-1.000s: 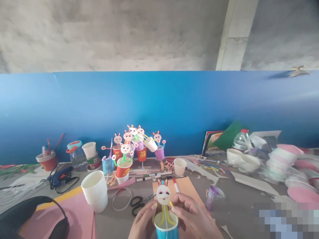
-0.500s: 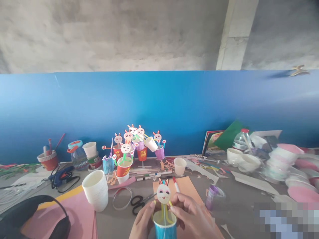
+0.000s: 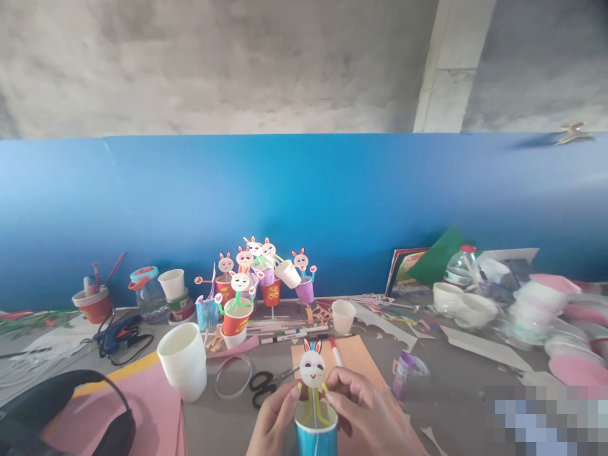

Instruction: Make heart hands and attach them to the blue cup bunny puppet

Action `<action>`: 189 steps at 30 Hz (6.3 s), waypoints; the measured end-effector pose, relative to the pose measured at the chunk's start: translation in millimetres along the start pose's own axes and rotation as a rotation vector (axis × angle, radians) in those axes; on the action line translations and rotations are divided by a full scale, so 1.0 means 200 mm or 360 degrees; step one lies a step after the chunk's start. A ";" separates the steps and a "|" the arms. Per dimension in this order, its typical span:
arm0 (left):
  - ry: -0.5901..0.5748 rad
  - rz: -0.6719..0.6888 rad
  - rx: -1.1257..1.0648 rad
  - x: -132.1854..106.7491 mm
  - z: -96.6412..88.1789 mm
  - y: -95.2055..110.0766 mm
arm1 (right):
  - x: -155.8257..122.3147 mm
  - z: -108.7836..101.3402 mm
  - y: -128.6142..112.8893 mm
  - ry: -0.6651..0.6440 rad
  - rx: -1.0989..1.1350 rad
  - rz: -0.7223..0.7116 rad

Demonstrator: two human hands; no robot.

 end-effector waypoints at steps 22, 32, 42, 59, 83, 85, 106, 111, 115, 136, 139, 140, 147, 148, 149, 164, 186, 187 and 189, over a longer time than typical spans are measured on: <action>-0.0232 -0.0254 -0.0310 0.02 0.04 -0.15 | -0.01 0.05 -0.03 -0.0037 -0.0081 -0.0026; -0.0460 -0.0171 -0.0586 0.01 0.18 -0.03 | -0.01 0.06 -0.02 -0.0064 -0.0058 -0.0083; -0.0456 -0.0262 -0.0673 0.01 0.19 -0.03 | -0.01 0.07 -0.02 -0.0077 -0.0024 -0.0097; -0.0363 -0.0321 -0.0667 0.02 0.16 -0.07 | -0.03 0.08 -0.02 -0.0076 -0.0012 -0.0084; -0.0359 -0.0354 -0.0716 0.01 0.16 -0.09 | -0.04 0.08 -0.04 -0.0053 0.0022 -0.0076; -0.0370 -0.0347 -0.0718 0.02 0.16 -0.10 | -0.04 0.07 -0.05 -0.0042 0.0009 -0.0076; -0.0247 -0.0509 -0.0850 0.02 0.16 -0.03 | 0.00 0.08 -0.02 -0.0213 0.0057 -0.0092; -0.0224 -0.0565 -0.0754 0.00 0.10 0.05 | 0.01 0.03 -0.06 -0.0243 0.0174 -0.0094; 0.0035 -0.0480 -0.0440 0.03 -0.07 0.04 | 0.00 -0.03 -0.09 -0.0064 -0.0271 -0.0087; 0.0240 0.0239 0.0447 0.10 -0.29 -0.01 | -0.04 0.01 -0.05 -0.0014 -0.1314 0.0010; 0.0157 0.0467 0.0751 0.08 -0.27 0.10 | -0.03 0.00 -0.02 -0.0014 -0.1235 0.0074; 0.0104 0.0577 0.0894 0.06 -0.25 0.15 | -0.02 0.00 0.00 -0.0018 -0.1198 0.0090; -0.0469 0.1303 0.1553 -0.08 0.09 0.36 | 0.03 -0.03 0.04 -0.0061 -0.0844 0.0083; -0.0548 0.1423 0.1587 -0.10 0.14 0.37 | 0.04 -0.03 0.05 -0.0067 -0.0790 0.0082; -0.0625 0.1531 0.1609 -0.13 0.19 0.36 | 0.05 -0.03 0.05 -0.0069 -0.0751 0.0078; -0.0337 0.2022 0.1674 -0.14 0.32 0.14 | 0.03 0.04 0.09 -0.0329 0.0246 0.0224; -0.0612 0.1810 0.1507 -0.18 0.32 0.21 | -0.15 -0.19 0.01 0.0217 -0.0813 0.0060; -0.0626 0.1810 0.1504 -0.18 0.32 0.22 | -0.17 -0.20 -0.01 0.0215 -0.0795 0.0040; -0.0616 0.1836 0.1511 -0.18 0.32 0.22 | -0.24 -0.24 -0.08 0.0284 -0.0677 -0.0024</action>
Point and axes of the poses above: each hand's wrist, its own x-axis towards the middle knuckle, its own z-axis out of the palm, y = z × x, the point moved 9 cm from there along x, towards the middle knuckle, and after that the axes turned 8 degrees about z, right-handed, at the moved point
